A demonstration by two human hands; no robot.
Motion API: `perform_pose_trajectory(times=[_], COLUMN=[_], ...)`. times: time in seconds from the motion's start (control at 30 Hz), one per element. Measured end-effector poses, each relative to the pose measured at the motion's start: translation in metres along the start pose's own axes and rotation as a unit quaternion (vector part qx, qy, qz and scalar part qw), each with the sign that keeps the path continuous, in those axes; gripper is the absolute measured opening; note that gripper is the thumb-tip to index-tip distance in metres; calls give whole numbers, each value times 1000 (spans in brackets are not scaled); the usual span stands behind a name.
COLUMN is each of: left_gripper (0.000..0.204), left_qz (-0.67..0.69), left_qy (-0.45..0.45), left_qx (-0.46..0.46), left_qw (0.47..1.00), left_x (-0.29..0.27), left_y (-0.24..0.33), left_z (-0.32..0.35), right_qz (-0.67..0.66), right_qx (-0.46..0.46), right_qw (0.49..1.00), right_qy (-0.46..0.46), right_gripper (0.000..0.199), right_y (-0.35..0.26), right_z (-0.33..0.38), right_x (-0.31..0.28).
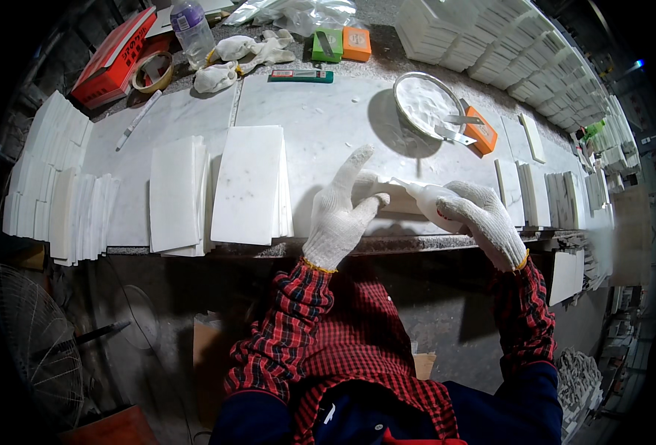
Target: The person assembles white rectangular ceramic tiles by applying glue to the edges and pressing them together. They use a metal scraper to smooth the joints and an orange sanding block to finish the edges. The person handles the tiles one at a time, inspecting them before placing them on the table.
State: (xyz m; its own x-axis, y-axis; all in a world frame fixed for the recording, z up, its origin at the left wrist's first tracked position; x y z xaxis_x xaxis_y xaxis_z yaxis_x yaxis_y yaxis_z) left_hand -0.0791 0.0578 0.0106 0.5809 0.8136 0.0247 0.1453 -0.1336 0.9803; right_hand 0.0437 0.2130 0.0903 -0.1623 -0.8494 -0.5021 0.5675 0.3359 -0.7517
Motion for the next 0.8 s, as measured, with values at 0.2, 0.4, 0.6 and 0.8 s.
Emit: perform_pose_trajectory(times=[0.2, 0.4, 0.6, 0.8], left_gripper=[72, 73, 73, 81], left_qz=[-20, 17, 23, 33], left_qy=[7, 2, -4, -22], left_qx=[25, 3, -18, -43], left_qw=[999, 1000, 1000, 998], left_x=[0, 2, 2, 5], left_y=[3, -7, -11, -6], left_z=[0, -1, -1, 0], right_qz=[-1, -4, 8, 8], right_qx=[-3, -19, -11, -5], right_qw=[1000, 1000, 1000, 1000], right_qy=[-5, 8, -4, -5], right_gripper=[46, 41, 47, 46], right_y=[2, -6, -4, -5], right_z=[-2, 1, -2, -2], right_x=[0, 0, 3, 4])
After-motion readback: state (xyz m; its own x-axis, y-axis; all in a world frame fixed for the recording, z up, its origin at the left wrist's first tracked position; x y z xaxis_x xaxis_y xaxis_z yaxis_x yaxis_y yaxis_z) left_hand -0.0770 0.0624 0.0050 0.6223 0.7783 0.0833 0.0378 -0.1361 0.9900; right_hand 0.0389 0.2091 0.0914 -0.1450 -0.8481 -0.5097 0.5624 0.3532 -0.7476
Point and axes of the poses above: each hand's wrist, its own z-axis away from the middle knuckle, its own x-axis out of the palm, y = z × x, the point moved 10 cm from there along -z, towards the middle knuckle, and after that the axes turned 1 degree about z, right-handed, at the moved point
